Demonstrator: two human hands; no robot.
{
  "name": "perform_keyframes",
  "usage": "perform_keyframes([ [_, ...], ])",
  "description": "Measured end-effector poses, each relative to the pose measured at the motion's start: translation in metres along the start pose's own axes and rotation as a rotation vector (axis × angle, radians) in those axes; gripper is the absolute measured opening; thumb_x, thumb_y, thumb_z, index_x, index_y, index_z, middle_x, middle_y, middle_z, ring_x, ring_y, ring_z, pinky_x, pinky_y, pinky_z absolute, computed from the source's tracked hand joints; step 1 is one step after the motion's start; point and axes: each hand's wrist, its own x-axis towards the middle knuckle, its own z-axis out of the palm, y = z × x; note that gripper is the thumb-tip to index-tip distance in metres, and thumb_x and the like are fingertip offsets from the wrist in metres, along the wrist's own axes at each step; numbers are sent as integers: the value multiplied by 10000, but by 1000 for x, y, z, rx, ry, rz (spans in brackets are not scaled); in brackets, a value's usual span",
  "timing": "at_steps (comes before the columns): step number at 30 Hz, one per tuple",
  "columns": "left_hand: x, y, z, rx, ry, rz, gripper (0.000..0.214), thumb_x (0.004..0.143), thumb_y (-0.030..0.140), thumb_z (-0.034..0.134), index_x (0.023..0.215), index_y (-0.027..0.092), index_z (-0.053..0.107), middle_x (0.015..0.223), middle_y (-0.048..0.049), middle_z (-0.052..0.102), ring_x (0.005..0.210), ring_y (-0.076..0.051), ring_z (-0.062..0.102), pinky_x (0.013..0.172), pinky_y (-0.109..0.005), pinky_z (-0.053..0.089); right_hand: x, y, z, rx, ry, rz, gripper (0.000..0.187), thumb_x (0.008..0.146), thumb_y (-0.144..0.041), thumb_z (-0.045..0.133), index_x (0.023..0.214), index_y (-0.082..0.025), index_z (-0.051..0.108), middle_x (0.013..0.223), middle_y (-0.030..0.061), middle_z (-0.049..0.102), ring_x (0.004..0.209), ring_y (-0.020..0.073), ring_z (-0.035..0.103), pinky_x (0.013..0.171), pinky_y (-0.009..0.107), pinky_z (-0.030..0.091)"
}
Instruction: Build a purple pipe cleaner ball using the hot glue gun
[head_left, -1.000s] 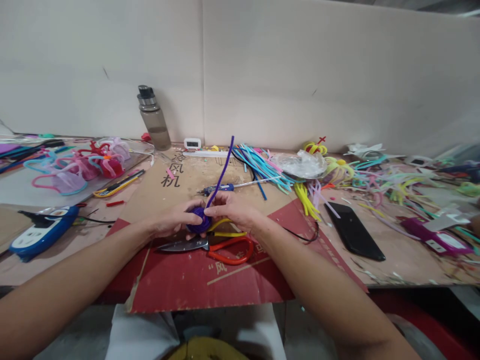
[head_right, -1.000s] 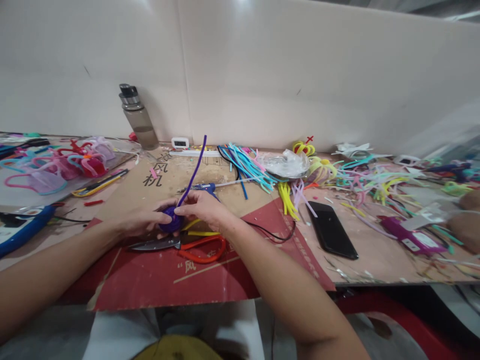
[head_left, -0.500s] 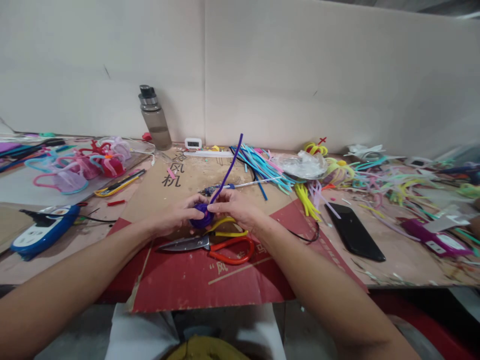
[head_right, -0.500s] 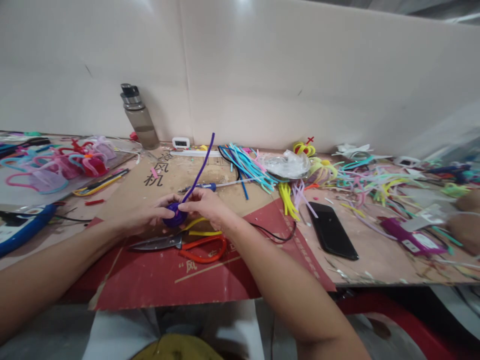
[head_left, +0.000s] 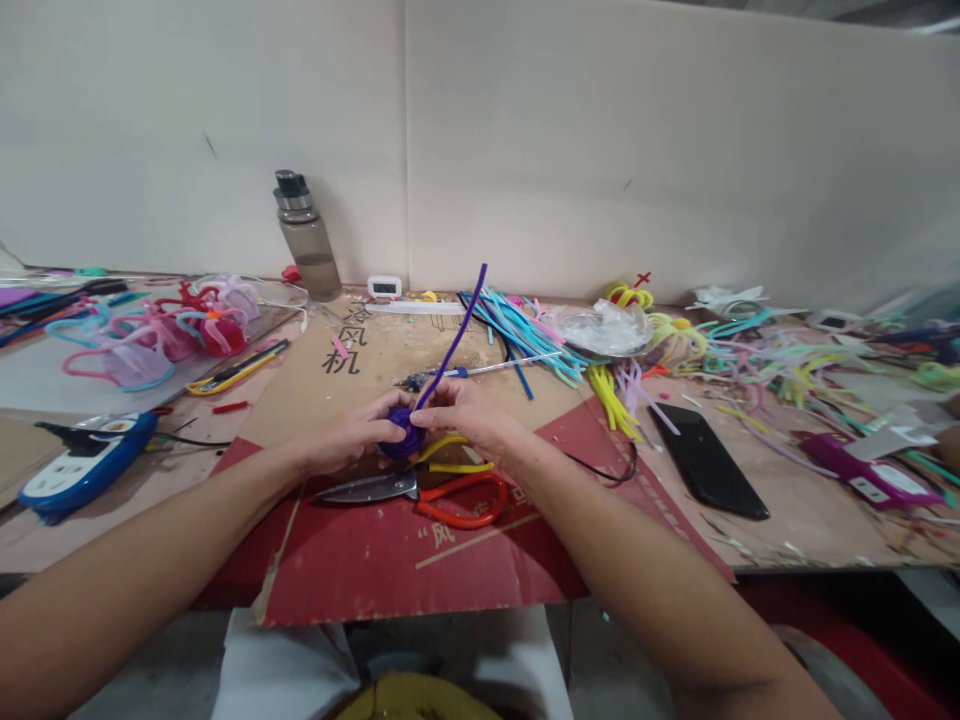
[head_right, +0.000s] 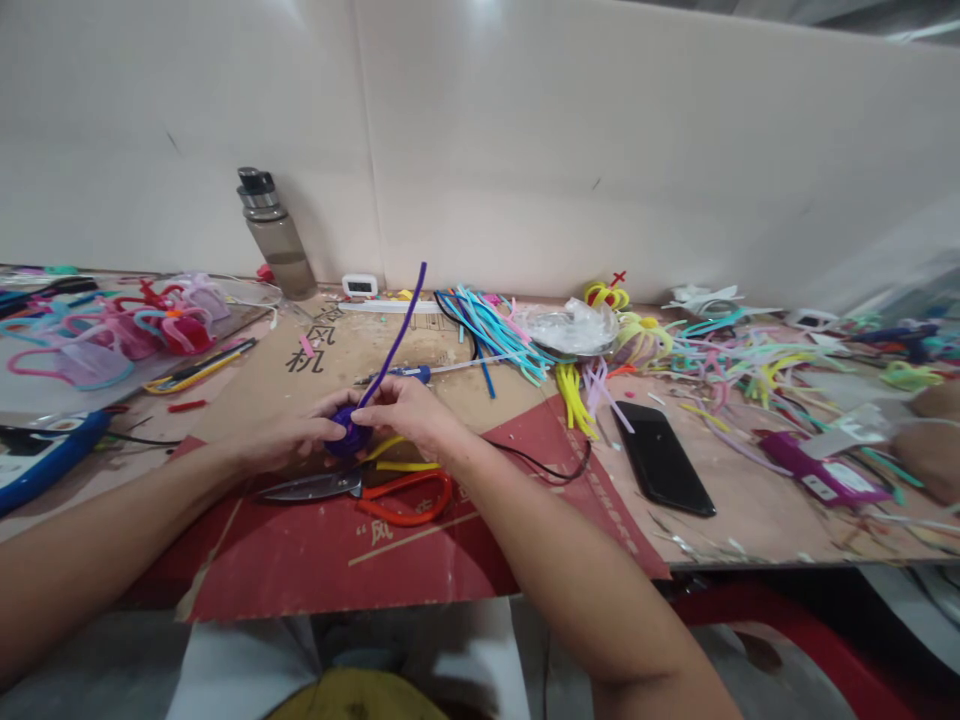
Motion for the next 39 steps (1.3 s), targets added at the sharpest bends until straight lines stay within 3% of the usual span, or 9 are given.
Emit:
perform_keyframes([
  [4, 1, -4, -2, 3, 6, 26, 462, 738, 334, 655, 1124, 185, 449, 937, -49, 591, 775, -170, 580, 548, -227, 392, -1, -1, 1, -2, 7, 12, 298, 534, -255, 822, 699, -172, 588, 623, -52, 573, 604, 98, 532, 624, 264, 439],
  [8, 2, -5, -3, 160, 55, 48, 509, 715, 357, 723, 1119, 182, 467, 969, -43, 585, 834, -171, 580, 644, -245, 437, -2, -2, 3, 3, 19, 19, 283, 537, -245, 817, 678, -169, 584, 599, -54, 569, 565, 86, 507, 584, 246, 422],
  [14, 1, -3, -2, 287, 92, 6, 477, 760, 345, 672, 1144, 189, 436, 872, -23, 598, 662, -133, 554, 547, -232, 403, -1, 1, 3, -6, 11, -20, 269, 548, -248, 809, 684, -161, 593, 601, -51, 575, 568, 86, 513, 580, 239, 420],
  [30, 2, -9, -2, 93, 45, 42, 434, 766, 277, 621, 1133, 193, 406, 873, -25, 594, 671, -138, 541, 556, -241, 407, -1, -5, 1, -116, -110, -147, 253, 650, -322, 746, 685, -183, 538, 680, -39, 582, 635, 97, 521, 637, 251, 442],
  [39, 2, -8, 0, 67, 57, 21, 462, 759, 253, 623, 1163, 199, 406, 870, -12, 577, 653, -121, 527, 541, -224, 400, 1, -4, 3, -164, -64, -187, 256, 691, -355, 718, 673, -189, 523, 630, -39, 543, 609, 107, 500, 602, 255, 436],
])
